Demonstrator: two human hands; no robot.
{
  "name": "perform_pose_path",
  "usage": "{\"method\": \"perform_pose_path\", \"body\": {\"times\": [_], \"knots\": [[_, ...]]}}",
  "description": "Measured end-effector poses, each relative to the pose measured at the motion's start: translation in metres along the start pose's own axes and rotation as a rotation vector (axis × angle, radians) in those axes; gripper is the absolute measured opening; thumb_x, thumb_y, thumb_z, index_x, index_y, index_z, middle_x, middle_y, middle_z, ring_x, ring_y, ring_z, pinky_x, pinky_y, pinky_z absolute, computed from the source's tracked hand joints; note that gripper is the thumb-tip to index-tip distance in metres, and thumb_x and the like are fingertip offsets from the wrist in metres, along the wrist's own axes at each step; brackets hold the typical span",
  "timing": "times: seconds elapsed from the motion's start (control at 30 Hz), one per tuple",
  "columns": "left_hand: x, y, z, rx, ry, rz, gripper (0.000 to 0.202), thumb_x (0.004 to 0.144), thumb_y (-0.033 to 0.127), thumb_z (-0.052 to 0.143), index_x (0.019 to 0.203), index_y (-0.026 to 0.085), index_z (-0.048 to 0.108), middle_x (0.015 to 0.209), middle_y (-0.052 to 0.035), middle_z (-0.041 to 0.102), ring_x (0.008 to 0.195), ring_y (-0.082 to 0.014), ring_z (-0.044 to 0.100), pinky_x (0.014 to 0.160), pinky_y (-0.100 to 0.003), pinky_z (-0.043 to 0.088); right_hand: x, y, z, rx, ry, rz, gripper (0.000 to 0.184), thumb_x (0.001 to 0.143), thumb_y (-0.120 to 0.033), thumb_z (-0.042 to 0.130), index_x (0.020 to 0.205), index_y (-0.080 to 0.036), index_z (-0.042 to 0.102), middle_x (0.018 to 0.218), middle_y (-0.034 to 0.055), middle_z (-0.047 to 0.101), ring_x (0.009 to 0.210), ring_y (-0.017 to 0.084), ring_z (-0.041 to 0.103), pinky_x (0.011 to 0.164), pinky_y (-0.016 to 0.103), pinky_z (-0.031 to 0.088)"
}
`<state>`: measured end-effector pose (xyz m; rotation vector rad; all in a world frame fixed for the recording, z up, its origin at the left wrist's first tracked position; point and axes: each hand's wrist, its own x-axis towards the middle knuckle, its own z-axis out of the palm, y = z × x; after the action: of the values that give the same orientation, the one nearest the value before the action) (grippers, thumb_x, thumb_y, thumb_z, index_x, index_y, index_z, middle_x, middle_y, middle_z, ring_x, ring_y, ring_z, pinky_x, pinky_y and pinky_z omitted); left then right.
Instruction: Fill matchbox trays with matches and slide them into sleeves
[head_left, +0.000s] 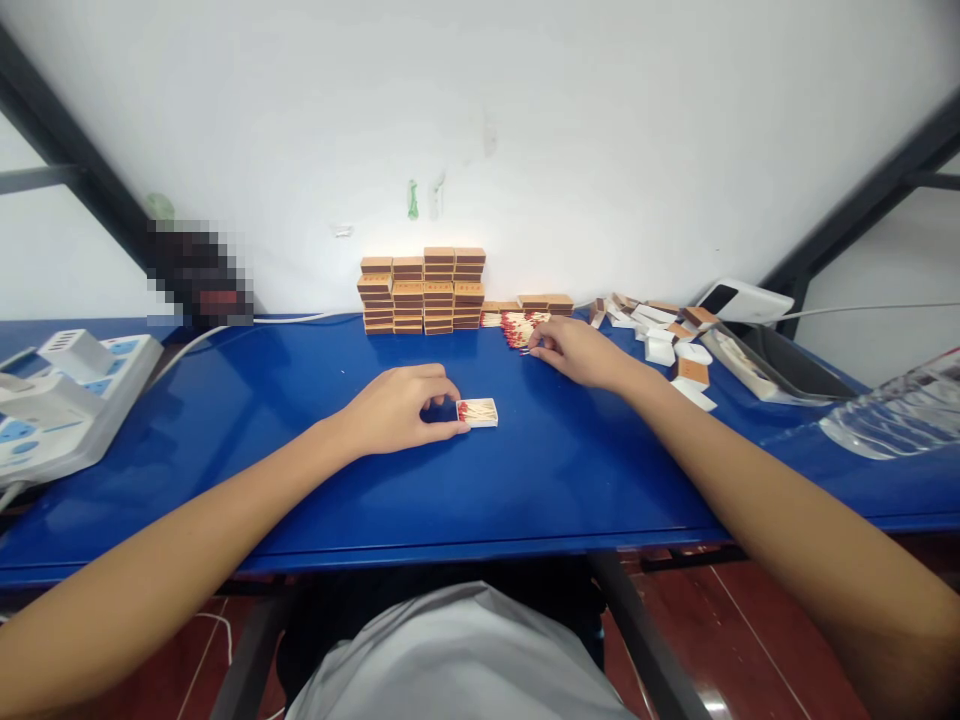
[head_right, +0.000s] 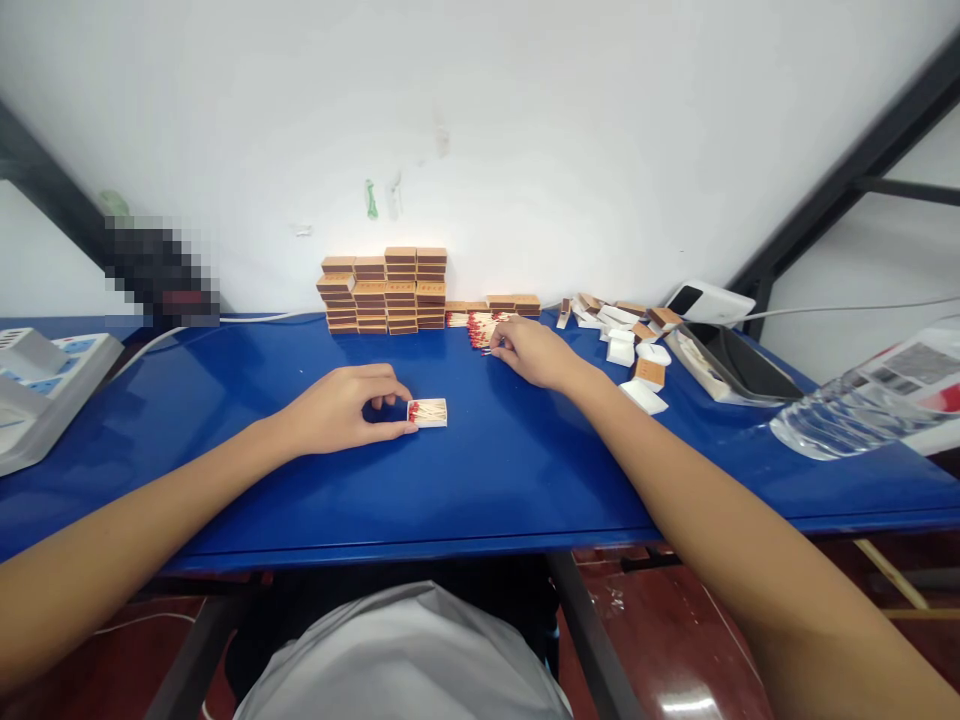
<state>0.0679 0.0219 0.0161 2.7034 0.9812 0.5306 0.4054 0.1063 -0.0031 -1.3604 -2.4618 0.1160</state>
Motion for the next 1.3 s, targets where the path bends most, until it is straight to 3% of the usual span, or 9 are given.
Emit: {"method": "perform_pose_path", "body": {"times": [0.17,0.53,0.63,0.73,0.83,0.97,1.13,1.3], "knots": [[0.0,0.001,-0.001,-0.006,-0.005,-0.011,0.036,0.096,0.054,0.075,0.112,0.021,0.08,0.098,-0.0039,0.071,0.078,-0.0167,0.066,0.068,-0.029,0.047,-0.001,-0.01,-0.001,0.114,-0.004,-0.021,0.018,0.097,-0.027,0.058,0.1,-0.017,0.074,0.087,0.0075,0.068,0.078,0.021,0.059,0.074,0.032,0.041],[0.001,0.001,-0.001,-0.002,-0.003,-0.004,0.037,0.096,0.055,0.075,0.111,0.021,0.08,0.097,-0.0038,0.071,0.078,-0.017,0.066,0.068,-0.03,0.048,0.0,-0.009,0.003,0.096,-0.025,-0.009,0.018,0.1,-0.032,0.057,0.091,-0.019,0.066,0.096,0.0125,0.071,0.088,0.024,0.062,0.08,0.035,0.046],[0.001,0.001,0.001,0.004,0.022,-0.01,0.037,0.096,0.055,0.075,0.111,0.021,0.079,0.095,-0.0039,0.07,0.078,-0.0172,0.065,0.069,-0.03,0.048,-0.004,-0.031,-0.001,0.145,-0.004,-0.043,0.021,0.102,-0.036,0.057,0.093,-0.019,0.066,0.093,0.0112,0.07,0.087,0.024,0.06,0.078,0.036,0.045],[0.001,0.001,0.003,0.007,0.056,-0.017,0.035,0.095,0.054,0.075,0.108,0.021,0.08,0.091,-0.0033,0.069,0.076,-0.0172,0.064,0.069,-0.029,0.047,-0.013,-0.07,-0.005,0.248,-0.009,-0.093,0.025,0.105,-0.042,0.056,0.098,-0.019,0.066,0.096,0.0092,0.069,0.083,0.022,0.06,0.076,0.034,0.045],[0.001,0.001,0.005,0.014,0.064,-0.013,0.032,0.095,0.052,0.076,0.104,0.021,0.079,0.09,-0.003,0.069,0.077,-0.0171,0.064,0.068,-0.029,0.046,-0.023,-0.105,-0.004,0.27,-0.064,-0.156,0.021,0.107,-0.037,0.053,0.1,-0.02,0.065,0.102,0.0086,0.067,0.084,0.02,0.06,0.076,0.033,0.045],[0.002,0.001,0.005,0.028,0.066,-0.01,0.032,0.096,0.052,0.075,0.1,0.02,0.077,0.088,-0.002,0.067,0.075,-0.0165,0.063,0.066,-0.029,0.044,-0.03,-0.125,0.0,0.171,-0.11,-0.173,0.02,0.108,-0.035,0.053,0.099,-0.02,0.063,0.108,0.0087,0.067,0.081,0.019,0.059,0.074,0.033,0.042],[0.002,0.0,0.004,0.013,0.057,-0.013,0.034,0.095,0.053,0.076,0.105,0.02,0.078,0.089,-0.0022,0.067,0.076,-0.0166,0.063,0.067,-0.03,0.045,-0.026,-0.112,-0.001,0.141,-0.047,-0.172,0.022,0.108,-0.037,0.054,0.098,-0.02,0.064,0.102,0.0082,0.068,0.081,0.019,0.058,0.073,0.033,0.041],[0.001,0.001,0.003,-0.005,0.047,-0.02,0.036,0.096,0.055,0.075,0.108,0.022,0.079,0.091,-0.0027,0.068,0.075,-0.0163,0.062,0.069,-0.03,0.047,-0.013,-0.065,-0.009,0.02,0.074,-0.087,0.02,0.105,-0.029,0.053,0.104,-0.019,0.07,0.096,0.0107,0.07,0.086,0.024,0.061,0.077,0.036,0.042]]}}
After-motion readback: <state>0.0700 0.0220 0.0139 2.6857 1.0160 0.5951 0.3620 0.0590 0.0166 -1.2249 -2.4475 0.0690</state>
